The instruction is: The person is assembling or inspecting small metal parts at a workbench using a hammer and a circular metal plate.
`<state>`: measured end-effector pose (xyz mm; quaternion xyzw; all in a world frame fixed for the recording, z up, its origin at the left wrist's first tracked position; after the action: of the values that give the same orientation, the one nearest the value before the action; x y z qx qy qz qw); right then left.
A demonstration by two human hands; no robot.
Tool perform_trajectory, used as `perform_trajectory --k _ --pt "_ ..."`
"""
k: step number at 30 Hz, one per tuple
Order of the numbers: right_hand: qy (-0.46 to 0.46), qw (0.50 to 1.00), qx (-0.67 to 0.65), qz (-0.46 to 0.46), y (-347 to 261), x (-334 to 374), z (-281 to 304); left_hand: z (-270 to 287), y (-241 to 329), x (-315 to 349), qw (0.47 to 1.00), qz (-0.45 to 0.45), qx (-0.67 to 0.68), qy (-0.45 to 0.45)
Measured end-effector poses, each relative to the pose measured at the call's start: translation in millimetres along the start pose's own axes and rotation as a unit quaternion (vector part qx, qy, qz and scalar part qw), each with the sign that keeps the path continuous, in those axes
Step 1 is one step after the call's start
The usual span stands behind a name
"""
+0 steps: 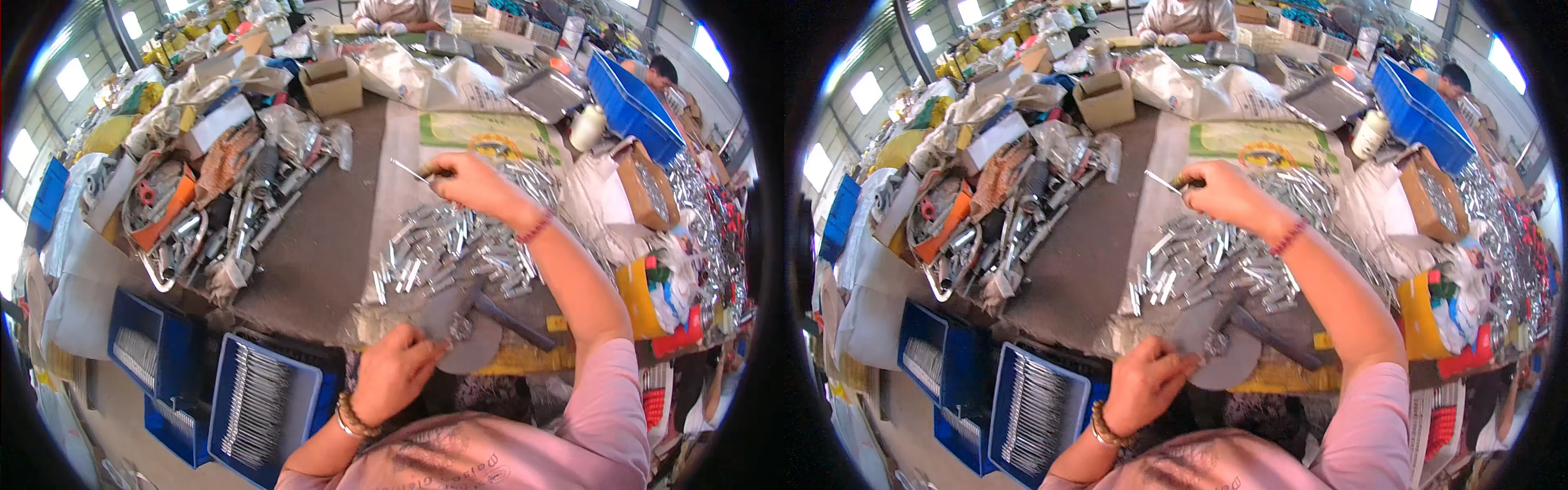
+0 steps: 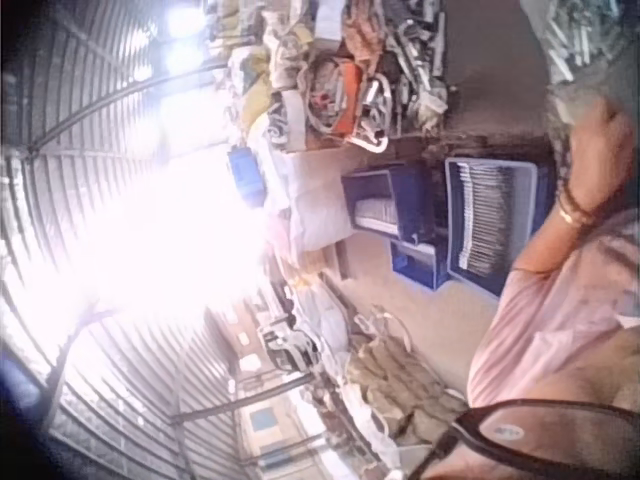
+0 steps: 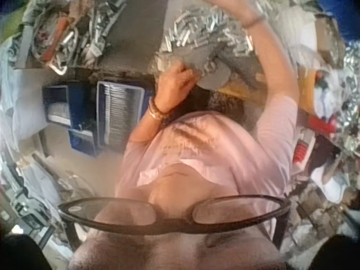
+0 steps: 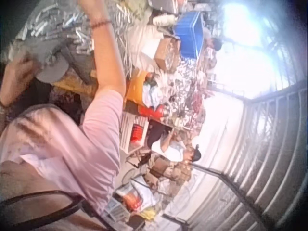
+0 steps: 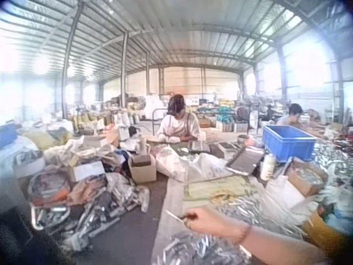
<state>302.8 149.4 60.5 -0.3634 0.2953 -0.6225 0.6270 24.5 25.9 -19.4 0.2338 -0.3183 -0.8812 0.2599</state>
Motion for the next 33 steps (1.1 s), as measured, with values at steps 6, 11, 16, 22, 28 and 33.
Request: perform_trajectory --k 6,11,16,22,28,33 --pt "0.01 0.977 0.192 0.094 -2 189 -23 1 11 1 0.999 0.005 -0.014 0.033" --pt "0.041 0.972 0.226 0.054 16 241 -61 -2 10 -4 0.999 0.015 0.002 0.029" --pt "0.12 0.944 0.271 0.147 24 238 -86 -7 15 -2 0.998 0.008 -0.018 0.054" --pt "0.129 0.936 0.282 0.169 29 242 -83 -12 17 2 0.998 0.019 -0.018 0.062" --pt "0.128 0.933 0.275 0.195 38 236 -84 -11 14 1 0.998 0.028 -0.006 0.054" --pt "0.128 0.927 0.28 0.213 40 233 -82 -9 13 -1 0.999 0.03 0.003 0.044"
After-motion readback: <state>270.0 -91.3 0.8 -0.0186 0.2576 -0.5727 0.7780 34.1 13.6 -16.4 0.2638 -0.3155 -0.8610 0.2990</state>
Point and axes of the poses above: each hand's wrist, its own x-axis away from the middle knuckle, its own z-axis out of the back of the hand, y = z × x, the point moved 1 cm from there along -x, towards the middle knuckle, and after that the axes turned 7 degrees about -y, right-handed, at the moved point
